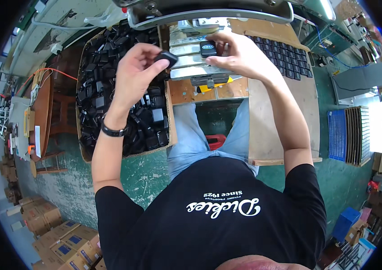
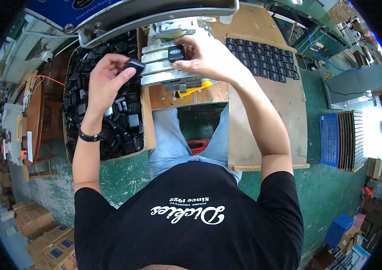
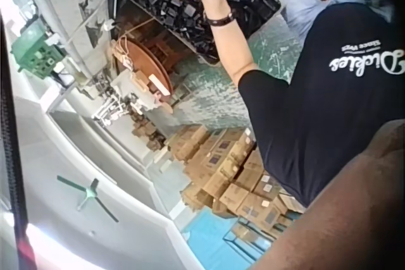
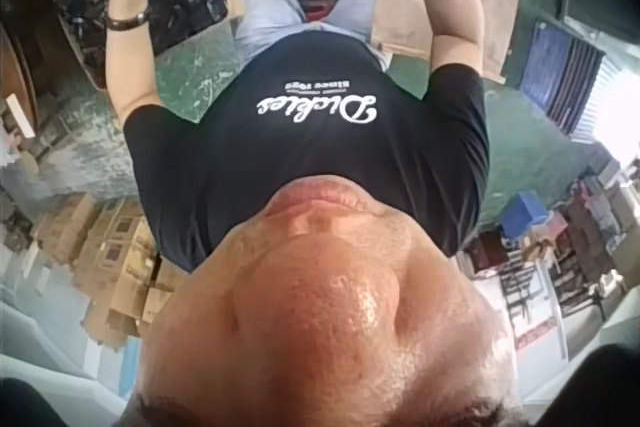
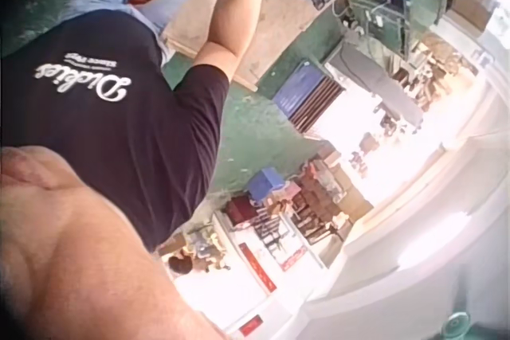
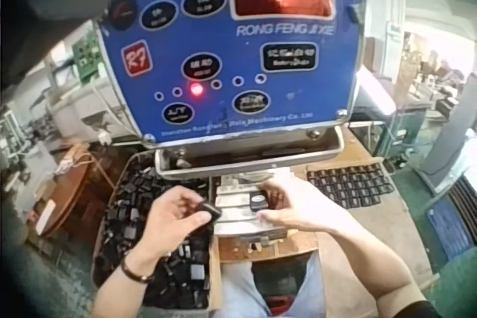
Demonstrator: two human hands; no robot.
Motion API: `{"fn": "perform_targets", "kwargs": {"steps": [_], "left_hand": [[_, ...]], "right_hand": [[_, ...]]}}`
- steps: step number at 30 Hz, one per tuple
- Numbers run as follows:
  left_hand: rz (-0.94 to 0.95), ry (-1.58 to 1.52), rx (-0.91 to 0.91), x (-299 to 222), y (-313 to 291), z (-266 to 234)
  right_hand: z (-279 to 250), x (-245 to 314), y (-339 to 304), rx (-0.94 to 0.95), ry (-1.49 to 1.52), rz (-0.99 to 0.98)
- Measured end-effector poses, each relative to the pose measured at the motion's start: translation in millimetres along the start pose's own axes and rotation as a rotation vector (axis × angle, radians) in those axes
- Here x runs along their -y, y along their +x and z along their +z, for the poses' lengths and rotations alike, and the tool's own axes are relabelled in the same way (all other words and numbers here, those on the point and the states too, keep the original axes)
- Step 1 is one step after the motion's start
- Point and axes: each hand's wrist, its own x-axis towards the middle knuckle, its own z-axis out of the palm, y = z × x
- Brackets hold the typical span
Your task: The person stamps small plastic parts by taking them from a box, placing them onto the fixture of a stamping machine, and arranging the stamped parts onto a tray by hand.
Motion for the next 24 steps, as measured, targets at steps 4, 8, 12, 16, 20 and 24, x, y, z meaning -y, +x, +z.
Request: {"fn": "perform_targets", "kwargs": {"steps": [4, 8, 12, 16, 20, 24], "left_hand": [[0.063, -0.004, 0.066, -3.2, 28.5, 41.9], [0.01, 0.06, 0.089, -2.8, 53.8, 74.3], [0.203, 0.362, 0.119, 6.9, 66.9, 79.1], [0.212, 0.421, 0.21, -5.4, 53.6, 80.8], [0.541, 0.777, 0.202, 4.4, 41.0, 86.4], [0.529, 0.99, 0.298, -4.4, 12.0, 91.4]], "right_hand": [[10.2, -14.3, -3.6, -0.16, 0.349, -0.168], [1.4, -66.8, -38.7, -0.551, 0.492, -0.185], [-27.3, -150.1, -99.6, -0.688, 0.543, 0.118], [-53.4, -230.7, -156.2, -0.799, 0.511, 0.501], [-70.7, -289.7, -190.2, -0.965, 0.378, 0.692], [-73.2, -339.9, -191.9, -0.766, -0.008, 0.951]]}}
